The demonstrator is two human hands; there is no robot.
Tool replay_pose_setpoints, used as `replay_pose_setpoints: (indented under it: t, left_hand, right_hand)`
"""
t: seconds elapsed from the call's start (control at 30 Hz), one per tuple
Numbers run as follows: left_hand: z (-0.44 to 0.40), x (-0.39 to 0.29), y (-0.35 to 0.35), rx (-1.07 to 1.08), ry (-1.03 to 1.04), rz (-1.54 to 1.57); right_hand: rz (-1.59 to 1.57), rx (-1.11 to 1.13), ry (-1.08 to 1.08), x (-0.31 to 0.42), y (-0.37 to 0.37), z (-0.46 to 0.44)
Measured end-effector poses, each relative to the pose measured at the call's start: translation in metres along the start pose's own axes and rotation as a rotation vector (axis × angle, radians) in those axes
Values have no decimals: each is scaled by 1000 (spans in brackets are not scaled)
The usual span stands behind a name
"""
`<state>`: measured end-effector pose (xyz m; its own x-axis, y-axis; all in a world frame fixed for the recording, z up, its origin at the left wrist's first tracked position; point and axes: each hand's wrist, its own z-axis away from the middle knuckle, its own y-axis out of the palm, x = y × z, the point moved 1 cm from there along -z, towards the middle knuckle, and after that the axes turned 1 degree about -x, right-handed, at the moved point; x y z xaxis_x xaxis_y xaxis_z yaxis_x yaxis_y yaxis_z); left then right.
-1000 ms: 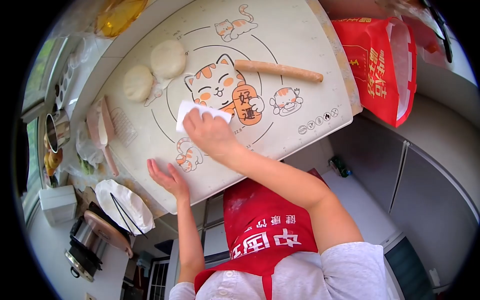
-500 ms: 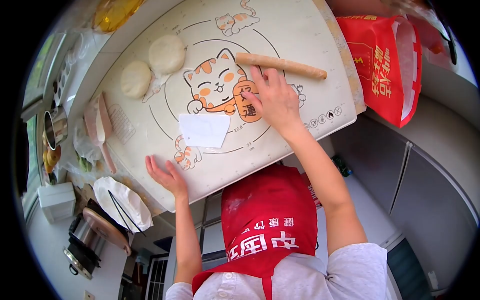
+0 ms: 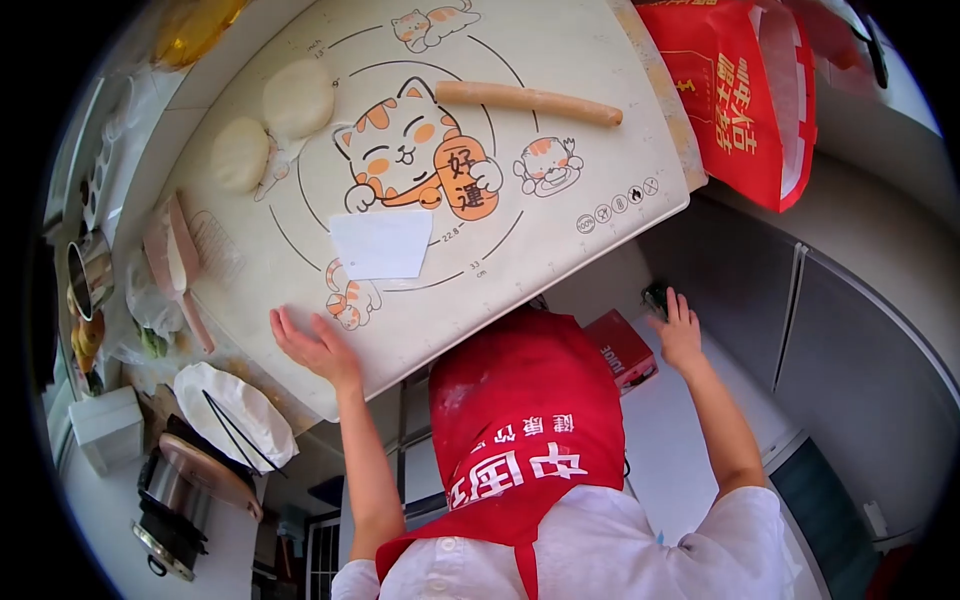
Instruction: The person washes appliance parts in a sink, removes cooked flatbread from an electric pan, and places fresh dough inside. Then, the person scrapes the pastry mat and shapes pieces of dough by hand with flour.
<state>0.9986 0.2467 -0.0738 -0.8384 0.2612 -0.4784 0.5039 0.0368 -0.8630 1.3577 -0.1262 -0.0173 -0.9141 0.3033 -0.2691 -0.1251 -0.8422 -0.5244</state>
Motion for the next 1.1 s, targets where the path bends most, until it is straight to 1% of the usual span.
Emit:
replay_pose_setpoints:
  t: [0.03, 0.1, 0.13, 0.17, 0.2, 0.23, 0.27, 0.33, 0.37, 0.5, 0.57, 0.6, 0.67, 0.7, 0.73, 0.8, 0.83, 0.87, 0.9, 0.93, 1.0, 1.1]
  left_hand:
    - [0, 0, 0, 0, 2, -9]
    - [1, 1, 1, 10, -1, -16]
    - [0, 2, 1, -3, 7, -15]
    - [2, 1, 1, -7, 18, -11]
    - [3, 0, 1, 16, 21, -3]
    - [3, -2, 1, 7, 21, -7]
    - [3, -2, 0, -9, 20, -16]
    - [4, 4, 4, -16, 29, -19]
    - [4, 6, 3, -22, 36, -23]
    - [5, 6, 3, -24, 34, -31]
    - [4, 8, 3, -33, 51, -19]
    - [3, 10, 2, -54, 41, -40]
    - [3, 10, 2, -60, 56, -17]
    - [3, 10, 2, -60, 51, -10]
    - [4, 11, 0, -71, 42, -25]
    - [3, 13, 0, -63, 40, 46]
    - [4, 15, -1, -42, 25, 84]
    - [4, 15, -4, -64, 19, 73]
    - [4, 15, -7, -59, -4, 133]
    - [5, 14, -10, -50, -28, 194]
    - [6, 14, -18, -63, -44, 196]
    - [8, 16, -27, -62, -93, 204]
  right_hand:
    - [1, 6, 6, 5, 13, -1]
    - [-1010, 70, 81, 16, 28, -5]
    - [-1504, 186, 119, 29, -5, -8]
    - [-2002, 299, 173, 41, -55, -11]
    - [-2329, 311, 8, 46, -87, -10]
    - [-2497, 320, -140, 53, -109, -10]
    - [-2501, 320, -127, 56, -124, -7]
    - [-2583, 352, -355, 63, -150, -7]
    - [-2569, 362, -415, 65, -156, -6]
    - [-2581, 409, -413, 74, -164, -8]
    - [-2550, 421, -560, 79, -158, -20]
    - [-2536, 448, -590, 87, -164, -28]
    - [-1728, 14, -426, 104, -174, -42]
    - [-1519, -143, -375, 123, -194, -43]
    - [-1516, -135, -397, 142, -205, -49]
    - [-884, -626, -632, 173, -232, -65]
    - [-877, -632, -660, 187, -239, -73]
    - [-741, -718, -713, 202, -243, -81]
    - [-601, -804, -761, 215, -247, -88]
    - [-593, -812, -780, 226, -250, -93]
    - [-320, -932, -642, 244, -258, -100]
    - [-208, -946, -597, 258, -263, -100]
